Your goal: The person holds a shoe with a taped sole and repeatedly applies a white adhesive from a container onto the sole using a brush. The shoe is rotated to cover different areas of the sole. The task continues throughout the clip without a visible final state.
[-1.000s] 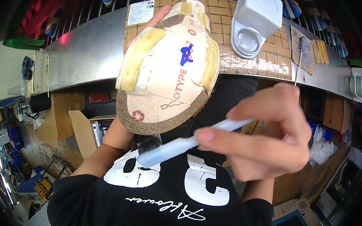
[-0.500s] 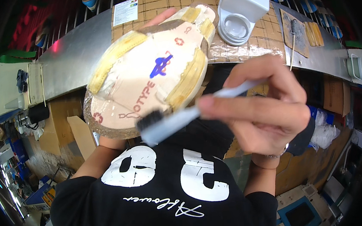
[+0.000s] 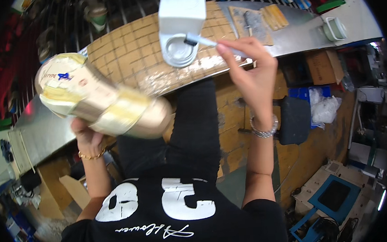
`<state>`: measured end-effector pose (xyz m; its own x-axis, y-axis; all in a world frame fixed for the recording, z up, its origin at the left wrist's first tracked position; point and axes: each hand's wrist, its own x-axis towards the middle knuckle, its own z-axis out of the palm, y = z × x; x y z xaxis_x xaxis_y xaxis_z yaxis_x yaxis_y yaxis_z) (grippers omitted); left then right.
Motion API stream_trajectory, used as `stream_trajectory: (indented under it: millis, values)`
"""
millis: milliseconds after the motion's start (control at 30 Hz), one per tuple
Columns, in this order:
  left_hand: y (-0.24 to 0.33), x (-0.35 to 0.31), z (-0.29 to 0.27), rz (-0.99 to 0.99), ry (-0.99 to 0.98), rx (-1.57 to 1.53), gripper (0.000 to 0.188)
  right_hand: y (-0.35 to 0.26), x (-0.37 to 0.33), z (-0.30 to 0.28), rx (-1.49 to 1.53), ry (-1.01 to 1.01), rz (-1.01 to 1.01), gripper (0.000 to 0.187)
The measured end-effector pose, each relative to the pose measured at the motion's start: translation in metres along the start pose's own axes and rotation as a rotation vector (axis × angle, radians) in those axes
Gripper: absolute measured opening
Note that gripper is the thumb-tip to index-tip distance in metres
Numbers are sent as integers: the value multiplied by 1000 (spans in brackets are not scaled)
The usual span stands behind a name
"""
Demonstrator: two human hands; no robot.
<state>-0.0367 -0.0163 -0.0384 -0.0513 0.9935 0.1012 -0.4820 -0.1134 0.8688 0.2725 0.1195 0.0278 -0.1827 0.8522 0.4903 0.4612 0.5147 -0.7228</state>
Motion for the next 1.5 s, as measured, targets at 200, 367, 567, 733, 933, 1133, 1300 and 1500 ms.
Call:
stream_trajectory:
  millis: [200, 367, 567, 733, 933, 1133, 1300, 1500]
  values:
    - [12, 44, 14, -306, -401, -856, 132, 43, 3, 32, -335, -120, -177, 11]
    - [1, 35, 11, -226, -105, -646, 125, 45, 1, 34, -344, -141, -189, 11]
    - [-13, 26, 16, -264, 257, -463, 107, 51, 5, 22, 155, -450, 555, 25]
    - [-8, 20, 35, -198, 83, -284, 89, 7, 24, 6, -18, -229, -148, 18]
    - [13, 17, 70, -177, 22, 103, 89, -69, 0, 24, 164, -13, -307, 24]
    - [25, 13, 79, -143, -89, 195, 98, -91, 2, 25, 105, -71, -287, 17]
    - [20, 12, 76, -83, -131, 262, 102, -93, 7, 17, 82, -29, -407, 20]
    - [23, 11, 80, -47, -134, 256, 98, -92, 6, 6, 158, -185, -435, 22]
